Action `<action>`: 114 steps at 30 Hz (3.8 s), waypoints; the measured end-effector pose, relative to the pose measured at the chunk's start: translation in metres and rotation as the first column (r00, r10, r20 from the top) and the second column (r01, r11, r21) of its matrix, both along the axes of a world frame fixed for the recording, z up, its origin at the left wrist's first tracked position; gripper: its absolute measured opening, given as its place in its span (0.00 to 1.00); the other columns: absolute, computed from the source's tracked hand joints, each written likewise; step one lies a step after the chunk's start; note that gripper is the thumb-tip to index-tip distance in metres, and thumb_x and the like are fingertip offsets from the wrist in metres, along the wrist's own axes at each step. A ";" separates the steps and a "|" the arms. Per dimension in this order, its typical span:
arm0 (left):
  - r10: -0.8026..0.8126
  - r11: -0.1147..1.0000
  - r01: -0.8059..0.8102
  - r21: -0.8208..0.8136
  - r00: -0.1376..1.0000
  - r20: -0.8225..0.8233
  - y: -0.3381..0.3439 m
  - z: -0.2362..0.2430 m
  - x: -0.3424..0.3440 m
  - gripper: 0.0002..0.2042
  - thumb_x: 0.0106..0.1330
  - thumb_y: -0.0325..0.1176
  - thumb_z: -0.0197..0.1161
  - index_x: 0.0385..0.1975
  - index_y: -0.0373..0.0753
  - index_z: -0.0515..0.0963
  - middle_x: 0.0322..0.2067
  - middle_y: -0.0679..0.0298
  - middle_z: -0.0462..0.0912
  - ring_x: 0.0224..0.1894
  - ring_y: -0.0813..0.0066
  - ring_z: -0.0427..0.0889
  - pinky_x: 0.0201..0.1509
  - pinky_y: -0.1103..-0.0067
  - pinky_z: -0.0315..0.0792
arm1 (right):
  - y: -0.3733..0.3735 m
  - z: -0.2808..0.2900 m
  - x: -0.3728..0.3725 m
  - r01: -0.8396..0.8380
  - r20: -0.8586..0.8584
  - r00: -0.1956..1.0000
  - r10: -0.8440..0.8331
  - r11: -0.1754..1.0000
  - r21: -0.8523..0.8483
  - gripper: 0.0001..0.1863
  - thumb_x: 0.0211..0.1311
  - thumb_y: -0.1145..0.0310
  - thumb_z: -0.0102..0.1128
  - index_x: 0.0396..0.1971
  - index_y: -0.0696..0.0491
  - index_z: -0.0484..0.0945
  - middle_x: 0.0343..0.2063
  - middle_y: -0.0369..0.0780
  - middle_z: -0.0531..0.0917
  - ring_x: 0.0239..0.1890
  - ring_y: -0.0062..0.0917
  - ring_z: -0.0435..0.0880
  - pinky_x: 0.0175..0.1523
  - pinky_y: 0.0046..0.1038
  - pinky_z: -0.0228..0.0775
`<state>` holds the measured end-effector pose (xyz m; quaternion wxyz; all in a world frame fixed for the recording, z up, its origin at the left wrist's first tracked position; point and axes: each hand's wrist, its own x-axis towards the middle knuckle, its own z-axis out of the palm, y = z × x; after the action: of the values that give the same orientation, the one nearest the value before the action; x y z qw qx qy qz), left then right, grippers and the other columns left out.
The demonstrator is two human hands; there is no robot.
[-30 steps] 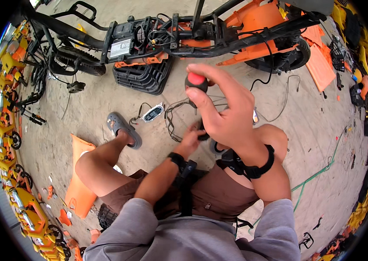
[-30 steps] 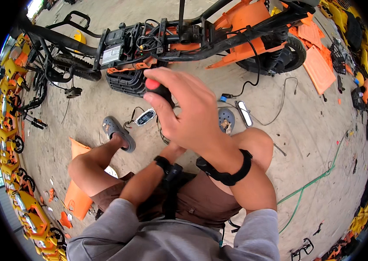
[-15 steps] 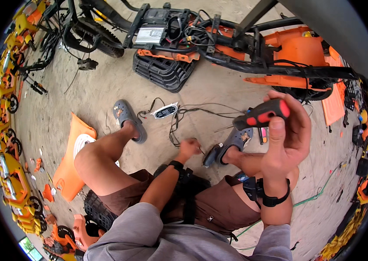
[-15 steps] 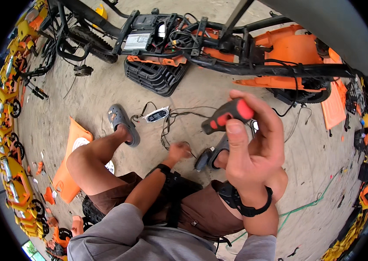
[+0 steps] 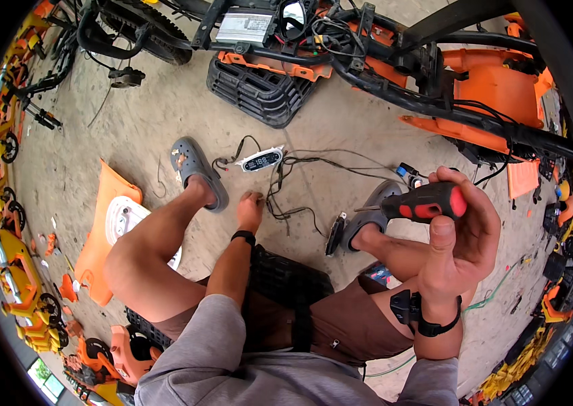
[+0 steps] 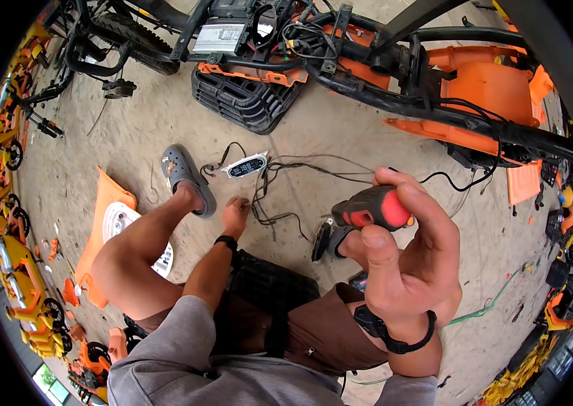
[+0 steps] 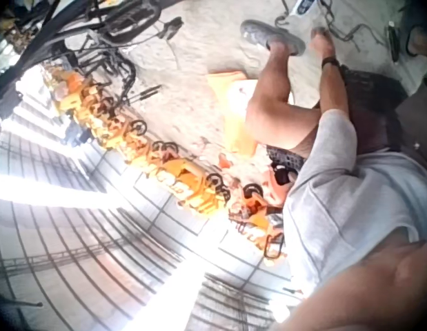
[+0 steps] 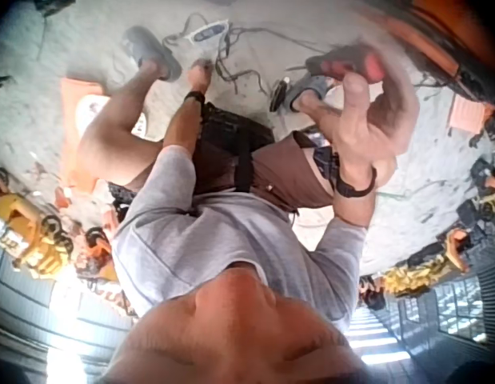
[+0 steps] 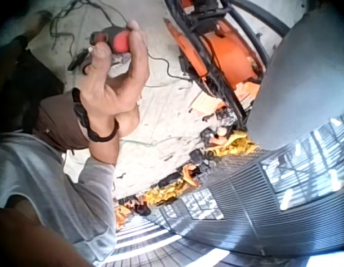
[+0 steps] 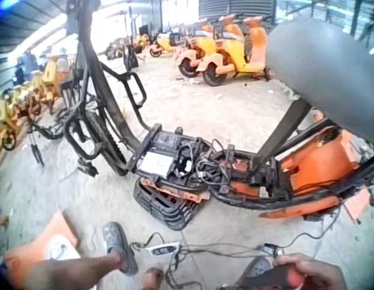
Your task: The person sits on the floor of a workshop and uses a screwdriver to pry open a black plastic cover on an electric scooter. They manipulate the cover and wires, attempting to separate the casing from the internal components.
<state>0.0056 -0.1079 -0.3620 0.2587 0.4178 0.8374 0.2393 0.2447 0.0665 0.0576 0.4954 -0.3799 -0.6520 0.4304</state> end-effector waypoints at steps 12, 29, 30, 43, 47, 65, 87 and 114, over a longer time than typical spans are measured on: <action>-0.307 0.952 0.294 -0.089 0.925 -0.224 0.006 -0.013 0.003 0.06 0.61 0.35 0.61 0.34 0.43 0.81 0.32 0.58 0.80 0.41 0.56 0.80 0.41 0.63 0.75 | 0.001 -0.005 -0.015 -0.024 -0.057 0.998 0.026 0.999 0.042 0.25 0.56 0.77 0.70 0.53 0.62 0.72 0.47 0.58 0.81 0.46 0.37 0.83 0.50 0.31 0.76; 0.382 0.856 -0.410 0.315 0.912 0.149 0.085 0.082 -0.002 0.08 0.58 0.26 0.65 0.35 0.32 0.76 0.29 0.57 0.85 0.27 0.71 0.84 0.34 0.76 0.77 | 0.007 -0.017 -0.033 -0.110 0.275 0.959 0.066 0.983 0.146 0.15 0.59 0.72 0.65 0.46 0.57 0.79 0.41 0.45 0.84 0.42 0.37 0.83 0.50 0.32 0.73; 0.338 0.818 -0.431 0.380 0.896 0.287 0.093 0.090 -0.006 0.07 0.59 0.26 0.64 0.35 0.31 0.76 0.29 0.58 0.84 0.27 0.72 0.83 0.34 0.78 0.76 | 0.006 -0.020 -0.037 -0.096 0.277 0.960 0.039 0.976 0.195 0.12 0.65 0.71 0.59 0.47 0.58 0.78 0.38 0.43 0.83 0.39 0.32 0.83 0.47 0.30 0.73; -0.257 0.833 -0.283 0.475 0.562 0.786 0.145 0.331 0.048 0.10 0.72 0.27 0.56 0.47 0.29 0.75 0.40 0.54 0.85 0.33 0.76 0.82 0.36 0.80 0.78 | 0.025 -0.040 -0.052 -0.065 -0.188 0.982 -0.031 0.871 -0.487 0.12 0.73 0.65 0.51 0.44 0.58 0.76 0.18 0.31 0.69 0.12 0.13 0.65 0.16 0.21 0.60; -0.451 0.696 -0.036 0.717 0.756 0.475 0.129 0.342 0.050 0.08 0.73 0.27 0.54 0.46 0.30 0.74 0.44 0.55 0.84 0.32 0.78 0.81 0.36 0.81 0.77 | 0.025 -0.011 -0.048 -0.212 -0.328 0.945 0.007 0.777 -0.593 0.13 0.72 0.63 0.53 0.44 0.59 0.76 0.17 0.30 0.68 0.09 0.13 0.64 0.14 0.19 0.57; -0.201 0.715 -0.562 0.416 0.404 0.892 0.128 0.348 0.082 0.08 0.71 0.28 0.57 0.45 0.32 0.75 0.32 0.61 0.84 0.29 0.79 0.82 0.23 0.83 0.73 | 0.005 -0.026 -0.049 -0.306 -0.085 0.952 0.294 0.897 -0.320 0.20 0.68 0.62 0.59 0.53 0.59 0.76 0.45 0.41 0.81 0.47 0.22 0.79 0.52 0.28 0.73; -0.060 0.829 0.169 0.532 0.974 -0.217 0.262 0.300 -0.017 0.05 0.62 0.28 0.62 0.34 0.39 0.82 0.58 0.50 0.72 0.47 0.54 0.81 0.49 0.67 0.76 | -0.004 0.000 -0.020 0.025 0.103 0.994 -0.024 1.000 -0.005 0.21 0.58 0.58 0.70 0.47 0.54 0.77 0.34 0.44 0.82 0.38 0.36 0.80 0.44 0.33 0.72; -0.331 0.802 -0.213 0.559 0.620 0.712 0.125 0.416 0.047 0.10 0.69 0.21 0.58 0.48 0.27 0.75 0.35 0.55 0.81 0.35 0.67 0.85 0.41 0.72 0.83 | 0.019 -0.020 -0.016 -0.446 -0.545 0.819 -0.181 0.398 -0.802 0.17 0.62 0.56 0.65 0.41 0.52 0.75 0.40 0.40 0.82 0.22 0.15 0.73 0.31 0.23 0.71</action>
<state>0.0525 0.0168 0.0536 0.4599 0.3588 0.5046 0.6365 0.2288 0.0856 0.0374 0.3349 -0.3873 -0.1668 0.8426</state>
